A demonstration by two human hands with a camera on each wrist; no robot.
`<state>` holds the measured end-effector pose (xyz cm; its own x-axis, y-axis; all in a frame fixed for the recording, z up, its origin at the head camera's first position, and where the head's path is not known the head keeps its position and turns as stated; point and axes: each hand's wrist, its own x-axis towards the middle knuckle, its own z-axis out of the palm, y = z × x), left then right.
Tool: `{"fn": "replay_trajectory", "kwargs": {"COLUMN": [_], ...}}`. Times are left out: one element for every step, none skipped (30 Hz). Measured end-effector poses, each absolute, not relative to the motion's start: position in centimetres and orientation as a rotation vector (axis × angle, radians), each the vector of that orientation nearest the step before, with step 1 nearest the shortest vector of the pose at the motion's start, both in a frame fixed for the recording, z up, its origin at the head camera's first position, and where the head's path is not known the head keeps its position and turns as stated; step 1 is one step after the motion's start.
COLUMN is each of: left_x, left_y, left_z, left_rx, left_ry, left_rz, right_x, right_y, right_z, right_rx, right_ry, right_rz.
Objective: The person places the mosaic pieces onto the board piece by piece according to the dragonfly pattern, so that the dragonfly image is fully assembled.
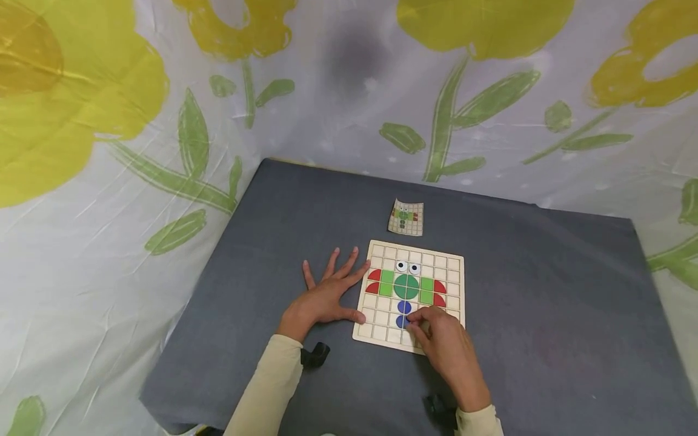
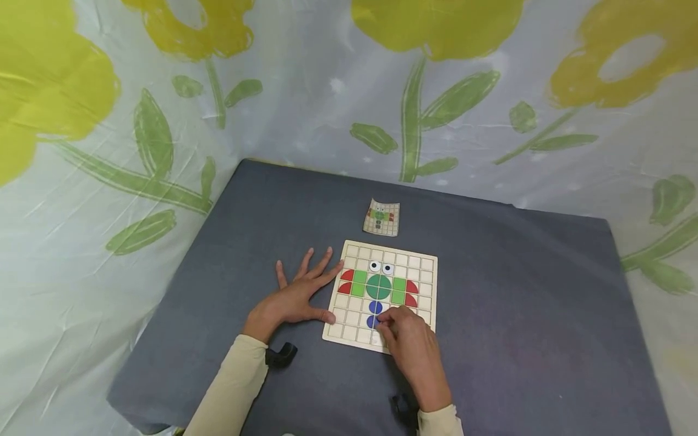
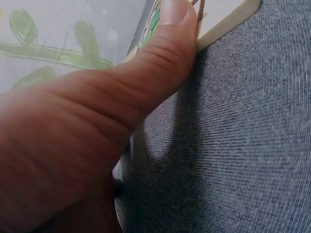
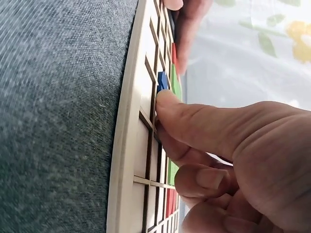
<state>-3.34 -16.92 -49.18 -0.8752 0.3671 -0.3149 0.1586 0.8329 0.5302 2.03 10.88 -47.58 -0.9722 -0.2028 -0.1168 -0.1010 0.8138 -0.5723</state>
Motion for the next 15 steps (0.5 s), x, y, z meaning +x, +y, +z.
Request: {"fn": "replay_trajectory", "kwargs": {"left_x": [-3.3, -3.3, -3.2, -3.2, -3.1, -3.1, -3.1, -3.0, -3.0, -3.0, -3.0, -3.0, -3.0, -3.0, -3.0], "left_y": [-16.9, -17.0, -17.0, -17.0, -17.0, -17.0, -17.0, -17.0, -17.0, -17.0, -17.0, -17.0, -16.9, -16.9, -16.9], "left_z": [-49.1, -49.0, -49.0, -48.9, -48.9, -48.8, -48.8, -48.8, -48.9, -48.9, -48.9, -49.0, -49.0, -49.1, -49.1], "left_rx": [0.390, 0.389, 0.388, 0.386, 0.381, 0.377, 0.374, 0.370, 0.369, 0.371, 0.377, 0.386, 0.394, 0.401, 0.407], "left_ry": [2.603, 2.602, 2.601, 2.598, 2.598, 2.600, 2.603, 2.605, 2.608, 2.610, 2.611, 2.613, 2.612, 2.611, 2.608], "left_rz": [0.703, 0.700, 0.692, 0.688, 0.686, 0.682, 0.680, 0.679, 0.679, 0.683, 0.687, 0.692, 0.698, 0.705, 0.711], "right_x": [2.1, 2.2, 2.2, 2.3, 2.3, 2.3, 2.3, 2.2, 2.2, 2.2, 2.2, 2.2, 2.1, 2.1, 2.0], "right_y": [10.8, 10.8, 10.8, 10.8, 10.8, 10.8, 10.8, 10.9, 11.0, 11.1, 11.2, 11.4, 11.6, 11.9, 12.1], "right_z": [-47.6, -47.6, -47.5, -47.5, -47.5, -47.5, -47.5, -47.5, -47.4, -47.4, -47.3, -47.2, -47.1, -47.0, -46.8], "right_rx": [-0.237, -0.233, -0.229, -0.226, -0.226, -0.232, -0.239, -0.253, -0.262, -0.270, -0.278, -0.284, -0.291, -0.301, -0.306], "right_ry": [2.830, 2.832, 2.834, 2.835, 2.836, 2.839, 2.844, 2.850, 2.856, 2.861, 2.869, 2.878, 2.888, 2.895, 2.902], "right_rz": [-0.877, -0.876, -0.877, -0.876, -0.879, -0.879, -0.881, -0.882, -0.885, -0.891, -0.901, -0.911, -0.924, -0.937, -0.949]}}
